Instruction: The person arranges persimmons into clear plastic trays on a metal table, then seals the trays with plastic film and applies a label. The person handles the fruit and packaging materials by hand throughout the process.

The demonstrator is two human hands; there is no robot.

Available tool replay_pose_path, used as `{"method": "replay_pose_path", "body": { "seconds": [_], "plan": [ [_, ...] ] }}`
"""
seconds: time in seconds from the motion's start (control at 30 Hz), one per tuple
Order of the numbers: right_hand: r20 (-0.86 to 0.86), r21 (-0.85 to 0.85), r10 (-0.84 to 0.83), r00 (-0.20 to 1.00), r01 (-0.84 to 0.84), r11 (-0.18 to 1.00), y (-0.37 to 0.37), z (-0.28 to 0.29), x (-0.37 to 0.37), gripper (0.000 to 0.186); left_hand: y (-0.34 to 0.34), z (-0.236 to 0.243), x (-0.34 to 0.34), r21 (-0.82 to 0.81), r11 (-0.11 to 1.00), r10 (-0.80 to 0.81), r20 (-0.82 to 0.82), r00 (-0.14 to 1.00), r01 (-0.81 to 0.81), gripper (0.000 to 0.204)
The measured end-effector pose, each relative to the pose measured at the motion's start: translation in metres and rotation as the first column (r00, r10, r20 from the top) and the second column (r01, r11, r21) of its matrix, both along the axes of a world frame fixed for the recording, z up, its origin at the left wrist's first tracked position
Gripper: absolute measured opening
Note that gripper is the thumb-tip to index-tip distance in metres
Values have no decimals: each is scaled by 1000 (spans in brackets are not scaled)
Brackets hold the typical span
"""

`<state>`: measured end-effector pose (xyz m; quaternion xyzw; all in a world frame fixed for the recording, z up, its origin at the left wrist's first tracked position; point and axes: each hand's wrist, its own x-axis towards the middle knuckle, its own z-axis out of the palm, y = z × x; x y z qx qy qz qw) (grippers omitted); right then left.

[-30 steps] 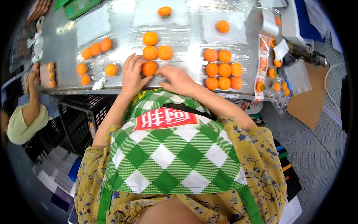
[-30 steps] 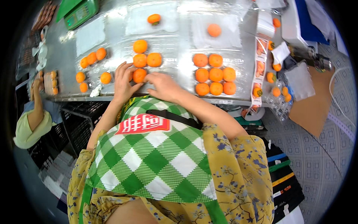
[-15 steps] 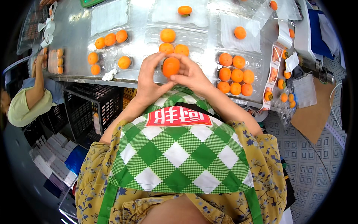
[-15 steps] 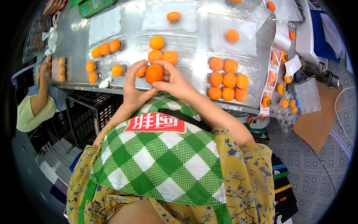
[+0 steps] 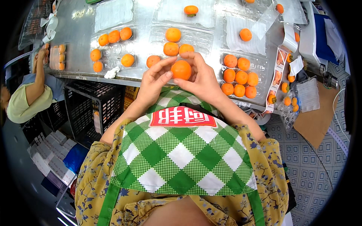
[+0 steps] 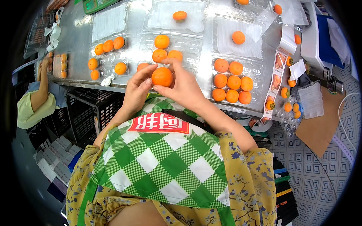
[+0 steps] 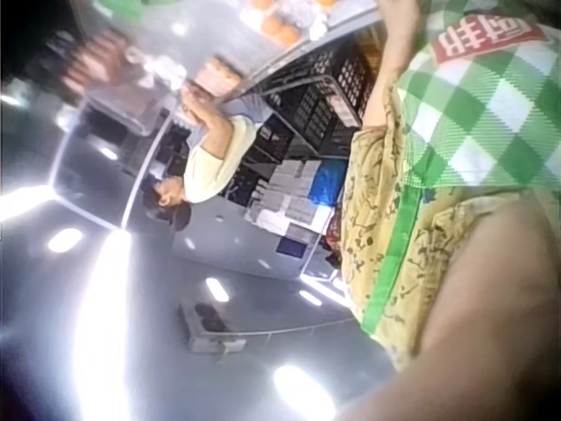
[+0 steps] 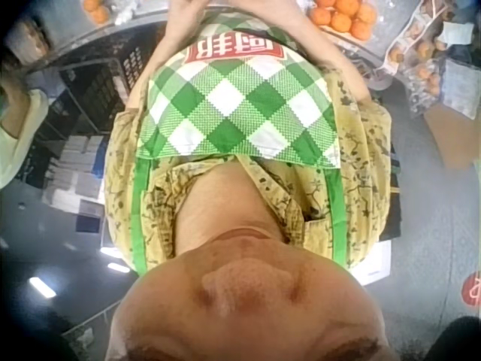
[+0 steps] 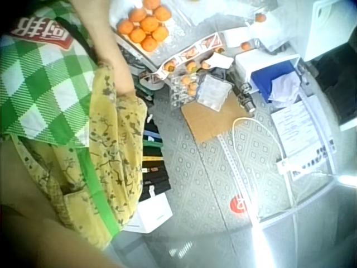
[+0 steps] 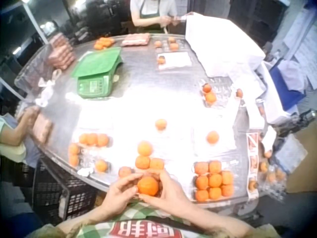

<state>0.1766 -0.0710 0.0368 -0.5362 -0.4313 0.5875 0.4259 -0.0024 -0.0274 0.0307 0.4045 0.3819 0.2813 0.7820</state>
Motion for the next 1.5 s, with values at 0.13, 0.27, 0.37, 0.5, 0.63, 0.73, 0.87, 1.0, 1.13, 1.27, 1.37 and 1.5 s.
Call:
{"method": "replay_pose_path", "body": {
  "seconds": [0.13,0.27,0.37,0.5,0.63,0.73,0.87,1.0,1.13,1.27,1.37,1.5],
  "plan": [
    [275,70,22,961,-43,997,5,8,1,62,0,1,4,-148,989,44,79,996,-32,41],
    [308,164,-31,951,-21,986,7,7,-1,57,2,-3,1,-300,952,125,201,972,-60,36],
    [319,166,-26,947,-29,986,7,5,0,56,1,-4,1,-342,937,154,206,966,-76,33],
    [350,203,-20,937,-55,978,8,5,1,56,1,-1,3,-353,932,158,179,971,-86,33],
    [369,257,-63,927,-36,966,9,5,0,55,0,-3,5,-357,931,149,194,970,-71,32],
    [344,256,-96,934,5,967,10,3,0,51,-1,-3,5,-368,929,115,197,974,-36,31],
    [343,262,-110,933,18,965,10,0,2,48,3,-3,5,-450,893,120,227,967,-5,34],
    [369,265,-87,925,-15,964,8,-7,4,48,0,-4,7,-427,904,70,125,990,-10,38],
    [334,239,-80,939,-2,971,6,-8,5,48,-2,-3,8,-410,912,63,111,992,-12,41],
    [164,162,-78,983,51,985,20,-38,38,51,2,-2,7,-409,912,23,99,995,19,37],
    [427,111,-290,857,268,957,61,-39,111,54,4,1,5,-380,925,3,10,1000,2,35],
    [673,391,-551,494,394,832,111,-44,222,53,7,-2,0,-370,929,-2,-28,1000,-9,34]
  ]
}}
